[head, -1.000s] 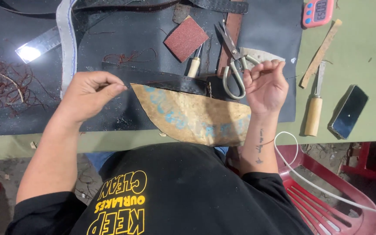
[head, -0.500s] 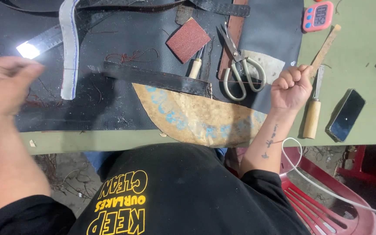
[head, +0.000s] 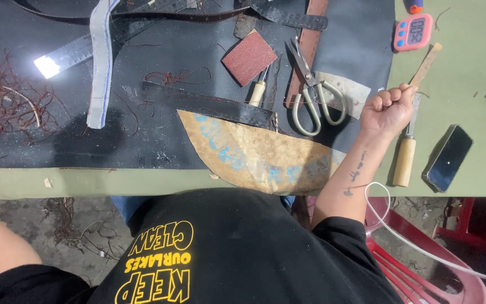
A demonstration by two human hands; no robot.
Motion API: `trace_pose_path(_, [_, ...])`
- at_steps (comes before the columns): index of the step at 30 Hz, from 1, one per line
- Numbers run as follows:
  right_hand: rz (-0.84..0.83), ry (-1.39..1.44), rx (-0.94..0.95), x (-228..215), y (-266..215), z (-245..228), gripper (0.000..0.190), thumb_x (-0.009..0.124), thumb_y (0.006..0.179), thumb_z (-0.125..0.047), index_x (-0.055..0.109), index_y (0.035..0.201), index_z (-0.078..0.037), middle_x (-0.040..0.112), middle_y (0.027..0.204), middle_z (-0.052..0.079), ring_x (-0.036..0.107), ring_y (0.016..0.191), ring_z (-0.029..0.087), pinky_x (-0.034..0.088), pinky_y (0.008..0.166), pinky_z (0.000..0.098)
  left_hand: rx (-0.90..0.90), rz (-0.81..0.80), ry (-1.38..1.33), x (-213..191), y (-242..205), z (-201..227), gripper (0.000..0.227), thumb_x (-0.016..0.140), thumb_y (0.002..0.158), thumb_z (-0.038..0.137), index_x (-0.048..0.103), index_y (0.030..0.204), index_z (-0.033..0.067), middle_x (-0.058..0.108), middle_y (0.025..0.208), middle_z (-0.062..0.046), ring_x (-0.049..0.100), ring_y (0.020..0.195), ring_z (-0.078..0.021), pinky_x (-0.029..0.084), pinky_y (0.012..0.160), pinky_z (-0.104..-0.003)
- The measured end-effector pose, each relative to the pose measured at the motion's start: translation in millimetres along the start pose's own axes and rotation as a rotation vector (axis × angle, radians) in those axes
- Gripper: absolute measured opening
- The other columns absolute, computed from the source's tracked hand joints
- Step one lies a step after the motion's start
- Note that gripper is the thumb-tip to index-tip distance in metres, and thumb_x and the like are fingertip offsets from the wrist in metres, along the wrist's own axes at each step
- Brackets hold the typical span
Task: Refining the edges of a leather strap using a beveling tool on a workshop table.
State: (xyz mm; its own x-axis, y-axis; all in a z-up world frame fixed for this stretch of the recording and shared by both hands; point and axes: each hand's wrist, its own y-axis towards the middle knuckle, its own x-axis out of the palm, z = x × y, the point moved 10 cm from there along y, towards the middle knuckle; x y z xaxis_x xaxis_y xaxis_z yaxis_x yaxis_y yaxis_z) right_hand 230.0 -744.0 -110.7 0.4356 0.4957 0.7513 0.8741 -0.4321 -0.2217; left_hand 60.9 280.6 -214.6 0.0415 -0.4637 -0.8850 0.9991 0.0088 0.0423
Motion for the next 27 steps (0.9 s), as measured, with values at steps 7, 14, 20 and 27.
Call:
trace_pose_path(7, [0.045, -0.334, -0.186, 52.7, -24.2, 6.4, 0.019, 0.062, 0.099, -0.030, 0.063, 0.093, -0.012, 0.047, 0.066, -0.004, 0.032, 0.053, 0.008, 0.024, 0.046, 0.0247, -0.164, 0.102, -0.101, -34.9, -14.5, 73.0, 0.019, 0.070, 0.139, 0.010, 0.069, 0.126, -0.0031, 0.064, 0.114, -0.017, 0.059, 0.107, -0.0299, 0.045, 0.096, -0.043])
trace_pose_path(14, [-0.066, -0.423, -0.040, 138.7, -94.7, 61.5, 0.021, 0.063, 0.101, -0.033, 0.069, 0.089, -0.016, 0.055, 0.065, -0.008, 0.041, 0.053, 0.004, 0.029, 0.049, 0.0208, -0.195, 0.055, 0.279, -66.6, 22.2, 257.5, 0.031, 0.074, 0.112, 0.034, 0.081, 0.130, 0.0101, 0.069, 0.126, -0.025, 0.060, 0.117, -0.0400, 0.043, 0.098, -0.052])
trace_pose_path(20, [-0.323, -0.590, 0.024, 189.4, -153.0, 112.7, 0.013, 0.058, 0.103, -0.011, 0.064, 0.091, -0.010, 0.062, 0.082, 0.010, 0.062, 0.069, 0.021, 0.052, 0.062, 0.0313, 0.105, -0.071, 0.136, -24.5, 68.6, 447.0, 0.044, 0.076, 0.093, 0.031, 0.074, 0.128, 0.0042, 0.056, 0.146, -0.029, 0.052, 0.133, -0.0485, 0.040, 0.106, -0.059])
trace_pose_path(27, [-0.794, -0.563, -0.123, 235.7, -211.0, 128.7, 0.014, 0.060, 0.102, -0.005, 0.072, 0.102, 0.002, 0.064, 0.117, 0.024, 0.066, 0.113, 0.032, 0.060, 0.093, 0.0458, 0.577, 0.102, -0.672, 17.5, 75.5, 598.0, 0.028, 0.074, 0.096, 0.018, 0.074, 0.115, -0.0018, 0.069, 0.125, -0.023, 0.067, 0.116, -0.0430, 0.051, 0.100, -0.050])
